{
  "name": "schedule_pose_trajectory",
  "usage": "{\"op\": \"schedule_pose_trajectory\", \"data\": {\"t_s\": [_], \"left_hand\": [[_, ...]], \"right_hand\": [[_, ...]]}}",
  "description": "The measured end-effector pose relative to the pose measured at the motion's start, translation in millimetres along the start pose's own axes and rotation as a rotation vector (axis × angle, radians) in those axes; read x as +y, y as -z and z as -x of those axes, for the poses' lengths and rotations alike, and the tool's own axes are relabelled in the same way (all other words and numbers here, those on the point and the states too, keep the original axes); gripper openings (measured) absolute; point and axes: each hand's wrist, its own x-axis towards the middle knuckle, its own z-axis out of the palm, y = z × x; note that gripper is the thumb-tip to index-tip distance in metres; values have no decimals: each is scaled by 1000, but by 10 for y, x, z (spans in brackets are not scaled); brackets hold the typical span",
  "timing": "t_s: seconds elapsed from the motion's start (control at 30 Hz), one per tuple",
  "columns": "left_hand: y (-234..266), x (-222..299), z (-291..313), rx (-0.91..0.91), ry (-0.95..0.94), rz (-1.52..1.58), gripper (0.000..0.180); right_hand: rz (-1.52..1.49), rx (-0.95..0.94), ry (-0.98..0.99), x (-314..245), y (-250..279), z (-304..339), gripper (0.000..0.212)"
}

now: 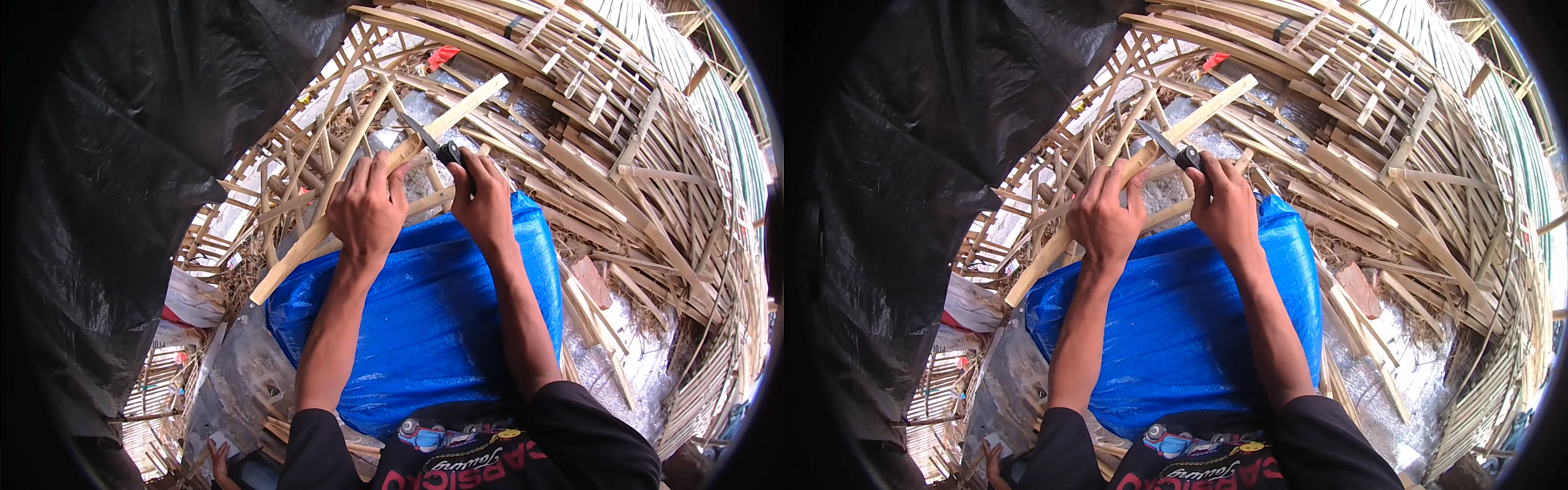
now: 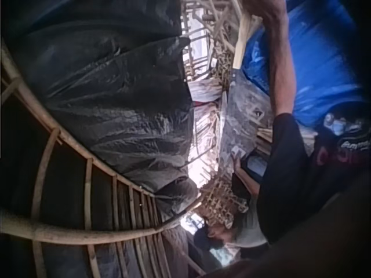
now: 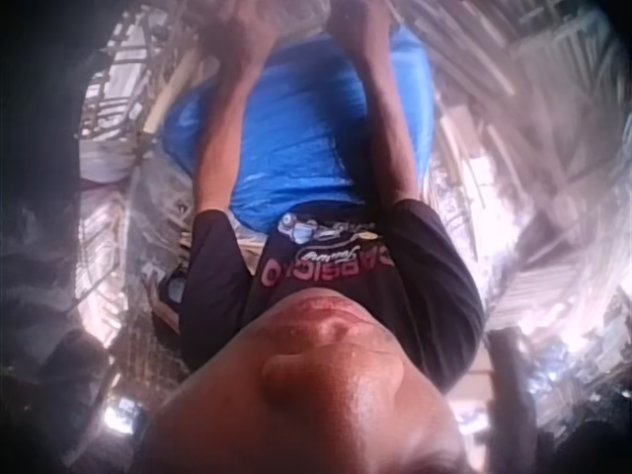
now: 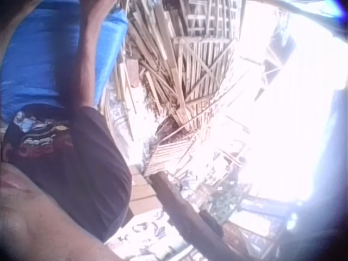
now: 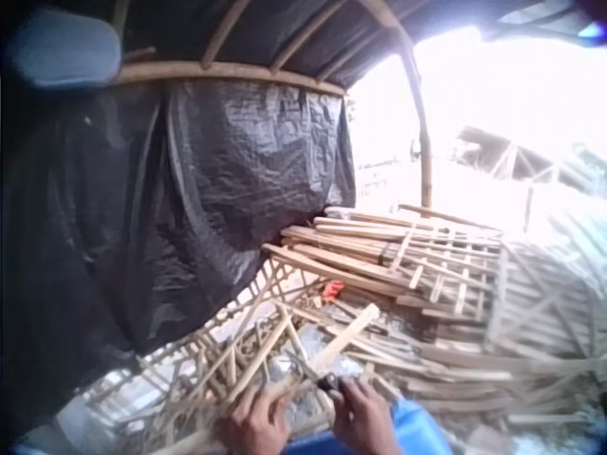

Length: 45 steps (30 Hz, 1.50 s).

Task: The person scrapes a strip of bamboo with a knife while resting the bamboo on a blue padded bag.

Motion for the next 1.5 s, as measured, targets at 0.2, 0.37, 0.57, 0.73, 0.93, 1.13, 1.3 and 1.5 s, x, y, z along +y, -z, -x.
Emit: {"op": "schedule_pose_trajectory", "data": {"t_s": [0.2, 0.37, 0.57, 0.73, 0.93, 1.13, 1.3, 1.5], "left_hand": [[51, 9, -6, 10, -20, -48, 26], [53, 34, 12, 5, -23, -81, 25], [87, 75, 11, -13, -21, -80, 25], [156, 65, -38, -33, -22, -90, 24], [190, 20, -26, -45, 0, -92, 23], [332, -47, 1, -36, 75, -127, 27], [173, -236, 12, -35, 186, -45, 28], [-44, -196, 33, -58, 160, -11, 29]], "right_hand": [[-19, 35, 9, -22, -24, 11, 26], [13, 53, 1, 15, -56, 28, 27], [4, 34, -10, 63, -31, 7, 28], [37, 57, 37, 113, -86, -7, 28], [33, 3, 6, 25, -102, -17, 25], [-39, 266, -388, 825, 13, -260, 31], [-152, 203, -320, 835, -63, -195, 34], [-118, -67, -126, 534, -159, -42, 29]]}}
